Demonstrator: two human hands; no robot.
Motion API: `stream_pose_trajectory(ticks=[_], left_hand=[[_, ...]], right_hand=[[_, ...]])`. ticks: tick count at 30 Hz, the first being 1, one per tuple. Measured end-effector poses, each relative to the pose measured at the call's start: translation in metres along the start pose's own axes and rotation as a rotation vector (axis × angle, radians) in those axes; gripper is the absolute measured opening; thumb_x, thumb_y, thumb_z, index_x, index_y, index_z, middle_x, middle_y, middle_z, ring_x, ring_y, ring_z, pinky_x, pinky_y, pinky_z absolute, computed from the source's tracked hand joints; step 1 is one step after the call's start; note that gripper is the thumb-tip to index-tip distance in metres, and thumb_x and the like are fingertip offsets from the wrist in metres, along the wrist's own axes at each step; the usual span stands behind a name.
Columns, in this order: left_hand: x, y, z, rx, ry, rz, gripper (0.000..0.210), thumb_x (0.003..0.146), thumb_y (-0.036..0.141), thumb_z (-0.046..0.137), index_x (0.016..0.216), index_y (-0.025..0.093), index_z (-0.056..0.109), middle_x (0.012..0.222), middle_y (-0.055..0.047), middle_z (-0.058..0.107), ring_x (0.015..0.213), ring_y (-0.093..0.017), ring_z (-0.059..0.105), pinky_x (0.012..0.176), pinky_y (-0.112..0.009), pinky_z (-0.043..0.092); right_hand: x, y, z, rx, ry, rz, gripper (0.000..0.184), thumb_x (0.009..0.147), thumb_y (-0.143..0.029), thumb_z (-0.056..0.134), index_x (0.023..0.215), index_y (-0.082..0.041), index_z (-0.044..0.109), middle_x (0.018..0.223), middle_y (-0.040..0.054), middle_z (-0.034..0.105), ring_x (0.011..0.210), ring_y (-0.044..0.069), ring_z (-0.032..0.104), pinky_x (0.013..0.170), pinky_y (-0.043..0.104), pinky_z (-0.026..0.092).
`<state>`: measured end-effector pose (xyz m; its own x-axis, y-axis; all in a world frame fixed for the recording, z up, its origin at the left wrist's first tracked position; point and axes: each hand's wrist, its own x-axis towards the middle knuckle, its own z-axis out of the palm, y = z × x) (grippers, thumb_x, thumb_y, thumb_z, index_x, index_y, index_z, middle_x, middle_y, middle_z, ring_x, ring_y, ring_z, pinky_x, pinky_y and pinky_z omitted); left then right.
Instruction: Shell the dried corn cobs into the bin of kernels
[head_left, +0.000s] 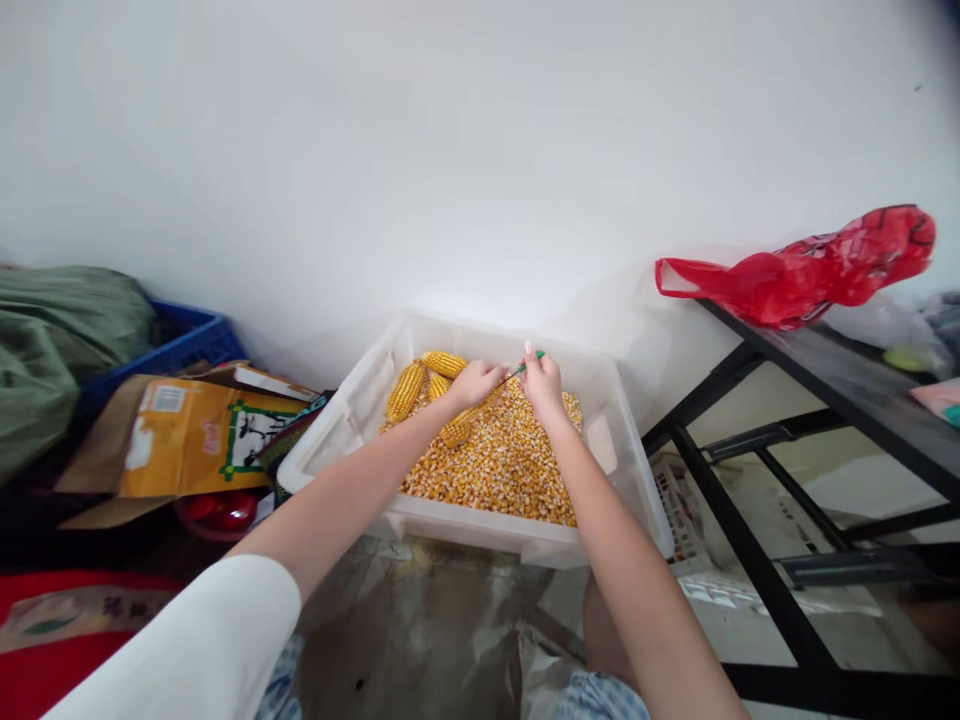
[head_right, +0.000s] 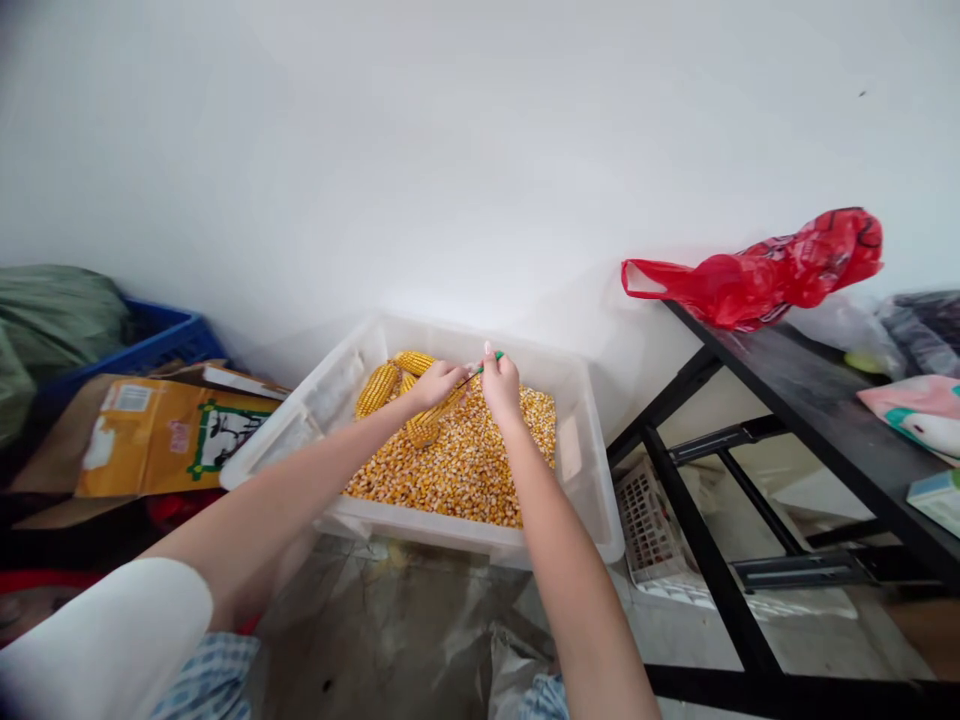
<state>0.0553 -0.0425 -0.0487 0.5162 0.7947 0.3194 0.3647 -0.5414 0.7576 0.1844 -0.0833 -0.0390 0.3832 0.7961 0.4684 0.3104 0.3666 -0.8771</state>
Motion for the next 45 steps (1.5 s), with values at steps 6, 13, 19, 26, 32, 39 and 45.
stream_pose_trajectory(ticks=[6, 13, 19, 26, 32, 39, 45], left_hand=[[0.004, -0.012, -0.010, -0.324, -0.027, -0.097, 0.047, 0.082, 0.039, 0.028, 0.062, 0.015, 0.064, 0.049, -0.003, 0.058, 0.055, -0.016, 0.055, 0.061, -0.027, 0.043], [0.008, -0.017, -0.012, -0.352, -0.037, -0.065, 0.050, 0.082, 0.042, 0.027, 0.064, 0.013, 0.064, 0.048, -0.003, 0.057, 0.052, -0.016, 0.055, 0.060, -0.027, 0.044], [0.005, -0.016, -0.019, -0.203, -0.010, 0.008, 0.042, 0.078, 0.045, 0.038, 0.064, 0.014, 0.062, 0.059, -0.002, 0.061, 0.063, -0.016, 0.055, 0.066, -0.026, 0.040], [0.006, -0.023, -0.018, -0.045, 0.063, -0.016, 0.039, 0.077, 0.045, 0.039, 0.075, 0.014, 0.061, 0.063, -0.001, 0.060, 0.066, -0.017, 0.054, 0.066, -0.027, 0.041], [0.014, -0.030, -0.012, -0.101, 0.071, -0.047, 0.042, 0.080, 0.037, 0.029, 0.076, 0.013, 0.063, 0.070, -0.004, 0.063, 0.078, -0.019, 0.056, 0.079, -0.029, 0.041], [0.009, -0.024, -0.016, -0.165, 0.010, -0.030, 0.045, 0.078, 0.049, 0.036, 0.073, 0.013, 0.062, 0.069, -0.002, 0.062, 0.073, -0.018, 0.056, 0.074, -0.028, 0.041], [0.004, -0.020, -0.020, -0.103, -0.005, -0.038, 0.035, 0.072, 0.045, 0.047, 0.075, 0.013, 0.061, 0.065, -0.001, 0.062, 0.066, -0.016, 0.055, 0.066, -0.026, 0.040]], right_hand=[[-0.008, -0.017, 0.002, -0.011, 0.024, -0.024, 0.037, 0.083, -0.052, 0.035, 0.069, -0.019, 0.046, 0.047, -0.0052, 0.045, 0.041, 0.009, 0.042, 0.042, 0.020, 0.035], [-0.017, -0.025, 0.012, 0.120, -0.065, 0.007, 0.034, 0.082, -0.052, 0.039, 0.075, -0.019, 0.046, 0.046, -0.0076, 0.045, 0.036, 0.006, 0.043, 0.039, 0.017, 0.035], [-0.017, -0.026, 0.010, 0.152, -0.017, 0.014, 0.033, 0.082, -0.051, 0.040, 0.076, -0.019, 0.045, 0.046, -0.0080, 0.044, 0.037, 0.006, 0.044, 0.040, 0.017, 0.037], [-0.014, -0.023, 0.006, 0.212, 0.062, 0.098, 0.034, 0.081, -0.052, 0.042, 0.073, -0.019, 0.045, 0.044, -0.0084, 0.044, 0.034, 0.006, 0.042, 0.036, 0.017, 0.035], [-0.016, -0.020, 0.010, 0.214, 0.008, 0.129, 0.036, 0.079, -0.055, 0.042, 0.073, -0.019, 0.045, 0.043, -0.0083, 0.044, 0.033, 0.006, 0.042, 0.035, 0.016, 0.035], [-0.015, -0.022, 0.008, 0.229, 0.046, 0.102, 0.038, 0.080, -0.056, 0.039, 0.074, -0.019, 0.045, 0.044, -0.0087, 0.043, 0.034, 0.006, 0.043, 0.036, 0.016, 0.035], [-0.013, -0.019, 0.004, 0.169, 0.115, 0.121, 0.038, 0.080, -0.056, 0.040, 0.073, -0.019, 0.045, 0.042, -0.0089, 0.043, 0.032, 0.006, 0.041, 0.035, 0.017, 0.033]])
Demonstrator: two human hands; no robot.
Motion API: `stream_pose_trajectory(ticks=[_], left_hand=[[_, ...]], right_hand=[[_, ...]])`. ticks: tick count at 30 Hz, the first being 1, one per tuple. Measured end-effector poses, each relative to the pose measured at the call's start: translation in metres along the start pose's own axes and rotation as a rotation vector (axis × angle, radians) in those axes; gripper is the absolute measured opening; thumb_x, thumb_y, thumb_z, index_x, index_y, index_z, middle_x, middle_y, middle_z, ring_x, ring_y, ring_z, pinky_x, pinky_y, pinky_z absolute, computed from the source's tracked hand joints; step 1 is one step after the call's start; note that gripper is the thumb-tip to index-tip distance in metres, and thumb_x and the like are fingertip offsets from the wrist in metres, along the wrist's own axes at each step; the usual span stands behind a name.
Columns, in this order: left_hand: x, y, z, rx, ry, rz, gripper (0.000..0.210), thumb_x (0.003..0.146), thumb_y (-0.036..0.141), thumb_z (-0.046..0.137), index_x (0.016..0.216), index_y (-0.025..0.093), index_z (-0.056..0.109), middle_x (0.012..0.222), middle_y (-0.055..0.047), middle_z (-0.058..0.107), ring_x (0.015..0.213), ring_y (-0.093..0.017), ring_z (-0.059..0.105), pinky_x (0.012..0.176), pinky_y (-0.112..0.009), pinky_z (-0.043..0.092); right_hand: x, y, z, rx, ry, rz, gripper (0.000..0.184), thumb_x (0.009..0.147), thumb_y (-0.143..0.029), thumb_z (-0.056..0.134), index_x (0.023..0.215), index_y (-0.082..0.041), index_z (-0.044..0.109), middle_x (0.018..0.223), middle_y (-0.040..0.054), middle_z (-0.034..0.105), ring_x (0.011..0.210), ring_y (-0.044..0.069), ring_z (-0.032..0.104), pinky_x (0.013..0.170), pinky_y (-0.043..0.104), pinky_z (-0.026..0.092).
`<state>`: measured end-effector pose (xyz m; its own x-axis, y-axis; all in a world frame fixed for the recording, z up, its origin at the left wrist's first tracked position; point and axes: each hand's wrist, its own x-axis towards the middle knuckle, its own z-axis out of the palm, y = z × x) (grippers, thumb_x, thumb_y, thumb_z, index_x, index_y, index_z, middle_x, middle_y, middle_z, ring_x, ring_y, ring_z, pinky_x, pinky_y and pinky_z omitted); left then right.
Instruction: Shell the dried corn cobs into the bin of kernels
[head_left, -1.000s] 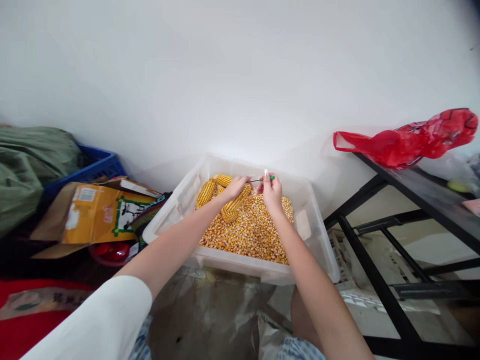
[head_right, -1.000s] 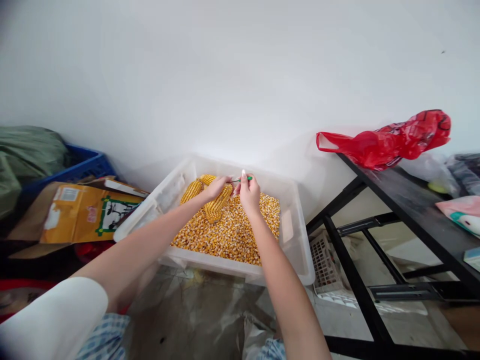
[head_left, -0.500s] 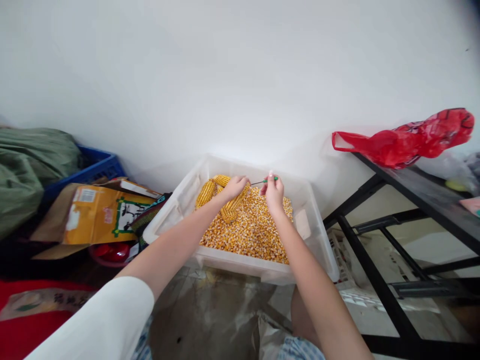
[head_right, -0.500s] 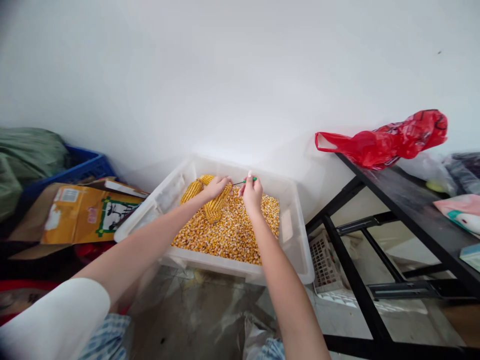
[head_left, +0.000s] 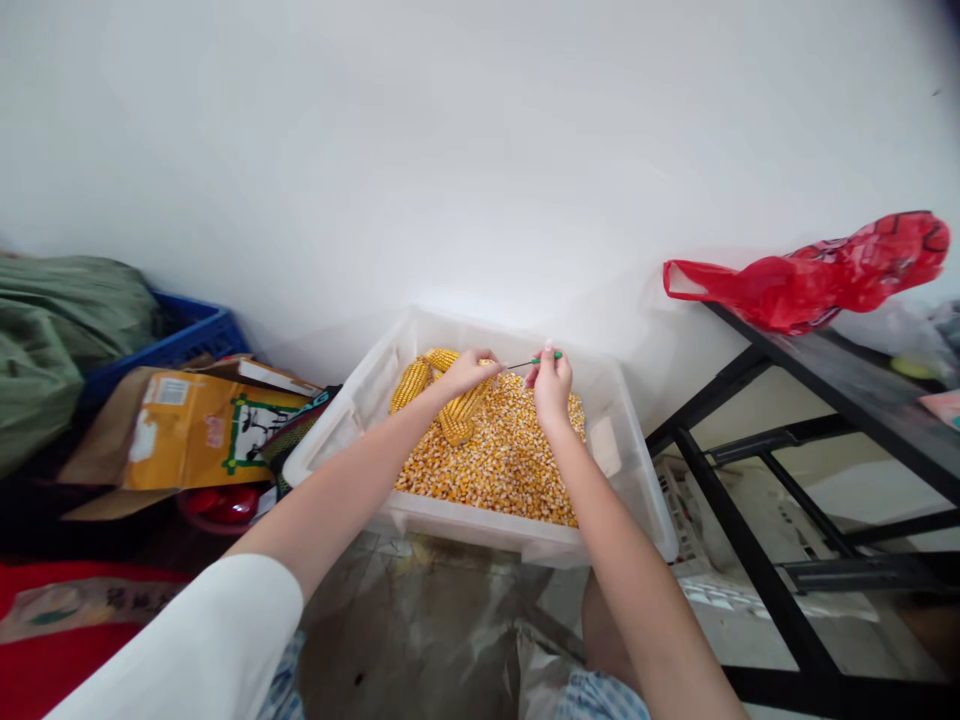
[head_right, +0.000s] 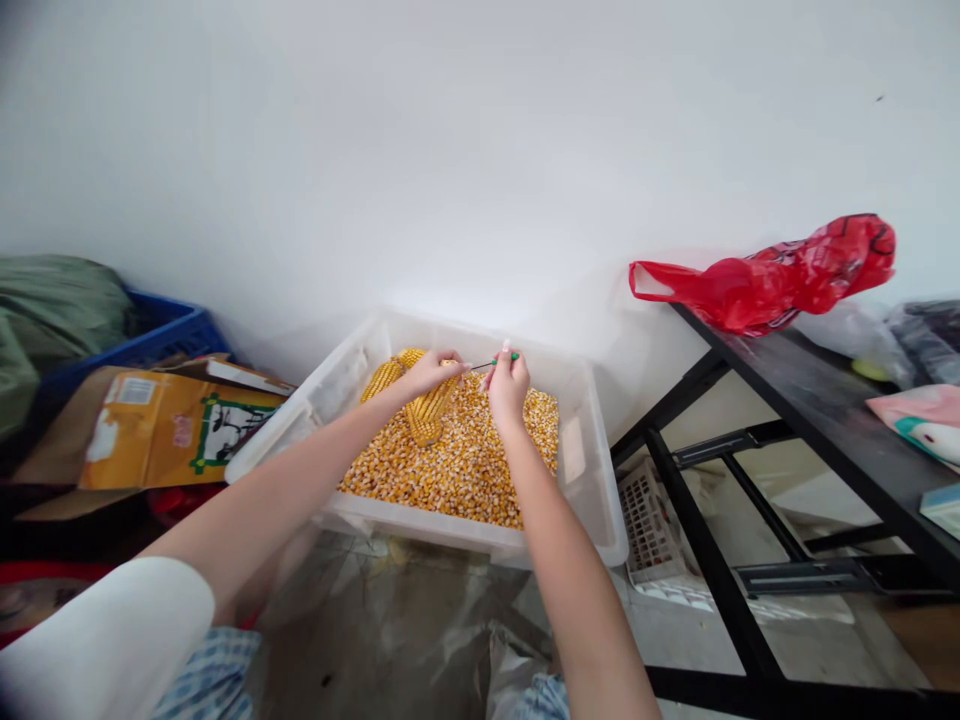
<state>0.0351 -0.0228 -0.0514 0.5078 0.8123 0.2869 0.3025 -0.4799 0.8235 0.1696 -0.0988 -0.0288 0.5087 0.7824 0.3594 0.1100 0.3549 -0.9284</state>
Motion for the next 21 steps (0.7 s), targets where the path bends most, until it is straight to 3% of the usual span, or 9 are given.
stream_pose_trajectory(ticks=[6, 10, 16, 21], left_hand=[[0.0059, -0.0032, 0.0023, 0.058, 0.056, 0.001, 0.035, 0.077, 0.033, 0.033, 0.075, 0.013, 0.062, 0.066, -0.002, 0.061, 0.070, -0.018, 0.055, 0.071, -0.027, 0.041], [0.0062, -0.0026, 0.0014, -0.049, 0.013, -0.045, 0.045, 0.082, 0.037, 0.024, 0.077, 0.013, 0.063, 0.071, -0.004, 0.063, 0.075, -0.018, 0.056, 0.077, -0.028, 0.041], [0.0017, 0.0028, -0.0062, 0.003, -0.147, -0.035, 0.043, 0.072, 0.051, 0.047, 0.086, 0.014, 0.062, 0.082, -0.003, 0.063, 0.080, -0.020, 0.056, 0.075, -0.028, 0.040], [0.0029, 0.0024, -0.0057, -0.085, -0.083, -0.016, 0.049, 0.080, 0.054, 0.033, 0.077, 0.014, 0.061, 0.076, -0.004, 0.063, 0.078, -0.019, 0.056, 0.079, -0.028, 0.039]], right_hand=[[0.0022, 0.0025, -0.0012, -0.001, 0.002, 0.001, 0.038, 0.080, -0.056, 0.039, 0.073, -0.019, 0.045, 0.042, -0.0092, 0.042, 0.032, 0.006, 0.042, 0.035, 0.017, 0.033], [0.0002, 0.0019, 0.0000, -0.027, -0.024, 0.007, 0.038, 0.080, -0.056, 0.039, 0.072, -0.019, 0.045, 0.042, -0.0087, 0.042, 0.032, 0.007, 0.041, 0.035, 0.018, 0.032], [0.0032, 0.0009, -0.0029, 0.000, 0.004, 0.015, 0.037, 0.080, -0.056, 0.038, 0.073, -0.020, 0.044, 0.042, -0.0091, 0.042, 0.033, 0.007, 0.042, 0.035, 0.017, 0.033], [0.0047, 0.0026, -0.0038, 0.006, 0.001, 0.016, 0.038, 0.080, -0.056, 0.039, 0.073, -0.020, 0.045, 0.042, -0.0090, 0.043, 0.033, 0.007, 0.042, 0.035, 0.017, 0.034]])
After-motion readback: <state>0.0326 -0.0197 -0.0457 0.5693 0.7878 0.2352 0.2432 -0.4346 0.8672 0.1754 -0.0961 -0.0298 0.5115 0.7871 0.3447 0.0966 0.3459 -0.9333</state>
